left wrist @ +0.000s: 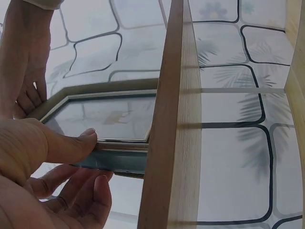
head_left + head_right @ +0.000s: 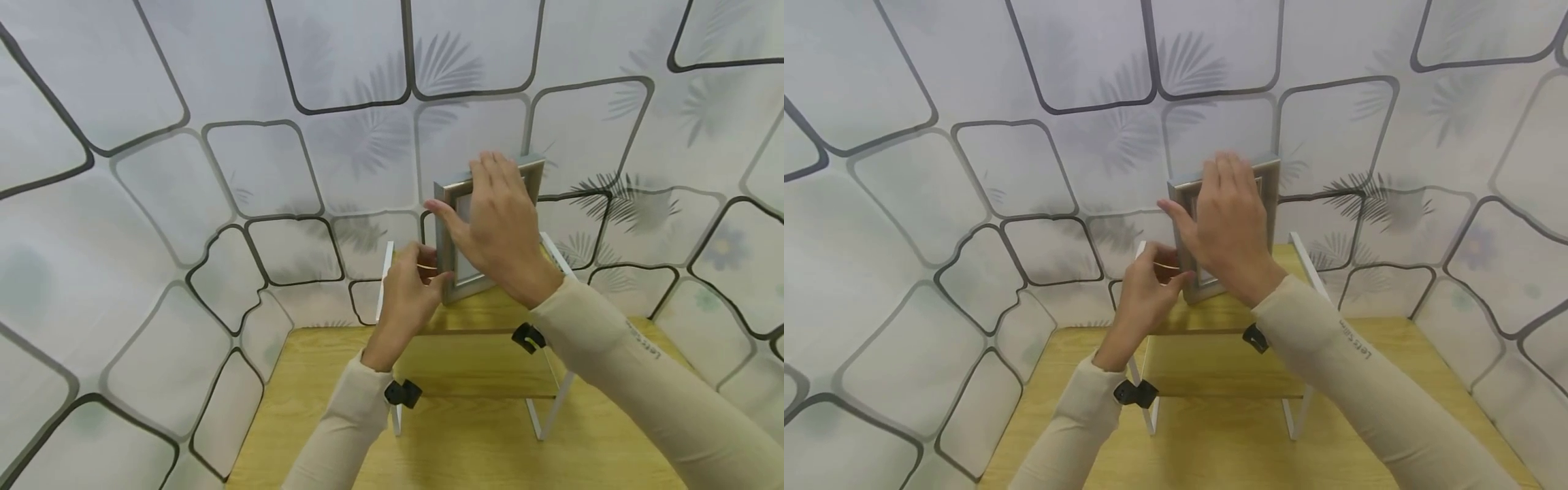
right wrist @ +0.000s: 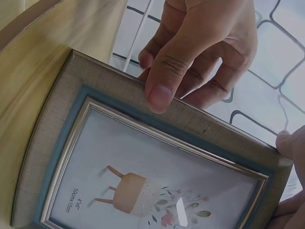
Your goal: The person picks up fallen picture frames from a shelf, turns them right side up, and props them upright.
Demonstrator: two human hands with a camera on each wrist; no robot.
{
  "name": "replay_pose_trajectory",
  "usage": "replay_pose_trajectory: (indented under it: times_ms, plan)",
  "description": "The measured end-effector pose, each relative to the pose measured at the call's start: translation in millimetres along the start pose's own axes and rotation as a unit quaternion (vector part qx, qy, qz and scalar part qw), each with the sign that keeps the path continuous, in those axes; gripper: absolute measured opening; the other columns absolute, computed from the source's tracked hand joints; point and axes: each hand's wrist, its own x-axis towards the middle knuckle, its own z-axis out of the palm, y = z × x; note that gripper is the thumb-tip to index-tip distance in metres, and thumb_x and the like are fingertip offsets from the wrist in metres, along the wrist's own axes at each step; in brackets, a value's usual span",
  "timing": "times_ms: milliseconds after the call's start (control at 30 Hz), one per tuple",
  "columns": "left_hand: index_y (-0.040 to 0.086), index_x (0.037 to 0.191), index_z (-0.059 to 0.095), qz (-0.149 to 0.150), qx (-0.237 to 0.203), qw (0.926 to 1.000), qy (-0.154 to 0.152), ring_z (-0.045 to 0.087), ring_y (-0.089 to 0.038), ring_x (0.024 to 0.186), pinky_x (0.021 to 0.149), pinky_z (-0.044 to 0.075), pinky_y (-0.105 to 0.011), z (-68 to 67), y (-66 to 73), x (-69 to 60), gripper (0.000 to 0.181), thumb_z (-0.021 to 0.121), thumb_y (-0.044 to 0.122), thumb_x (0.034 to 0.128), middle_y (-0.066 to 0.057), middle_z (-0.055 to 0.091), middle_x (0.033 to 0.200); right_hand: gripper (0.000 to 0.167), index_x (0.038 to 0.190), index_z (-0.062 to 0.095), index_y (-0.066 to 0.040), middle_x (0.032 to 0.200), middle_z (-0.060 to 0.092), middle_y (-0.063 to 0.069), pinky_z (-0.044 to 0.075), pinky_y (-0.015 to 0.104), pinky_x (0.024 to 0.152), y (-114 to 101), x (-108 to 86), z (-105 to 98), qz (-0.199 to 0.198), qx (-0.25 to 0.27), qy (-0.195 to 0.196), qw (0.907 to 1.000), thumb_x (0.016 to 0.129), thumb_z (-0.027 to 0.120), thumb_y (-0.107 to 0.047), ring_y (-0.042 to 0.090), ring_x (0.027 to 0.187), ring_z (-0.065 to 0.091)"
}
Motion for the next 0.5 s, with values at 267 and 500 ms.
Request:
replay_pose_trajectory:
  times_ms: [267,500]
  plan:
    - [0.005,0.105,0.061,0.013,0.017,0.9997,0.009,0.07,-0.017,0.088,0.072,0.057,-0.021,7.7,4.5,-5.0,0.031,0.083,0.012,0.0857,-0.007,0.068,0.101,0.082,0.14,0.046,0.018,0.149,0.041,0.035,0.02,0.046,0.123,2,-1.9,-6,0.023,0.009,-0.03,0.9993,0.096,0.067,-0.048,0.044,0.146,0.031]
    - [0.006,0.101,0.061,0.02,0.014,0.9995,0.022,0.071,-0.017,0.086,0.073,0.057,-0.021,13.7,9.5,-8.9,0.03,0.085,0.011,0.0838,-0.006,0.068,0.098,0.078,0.146,0.039,0.015,0.157,0.031,0.032,0.022,0.051,0.121,2,-4.7,-12,0.044,0.032,-0.062,0.9966,0.1,0.063,-0.042,0.039,0.151,0.021]
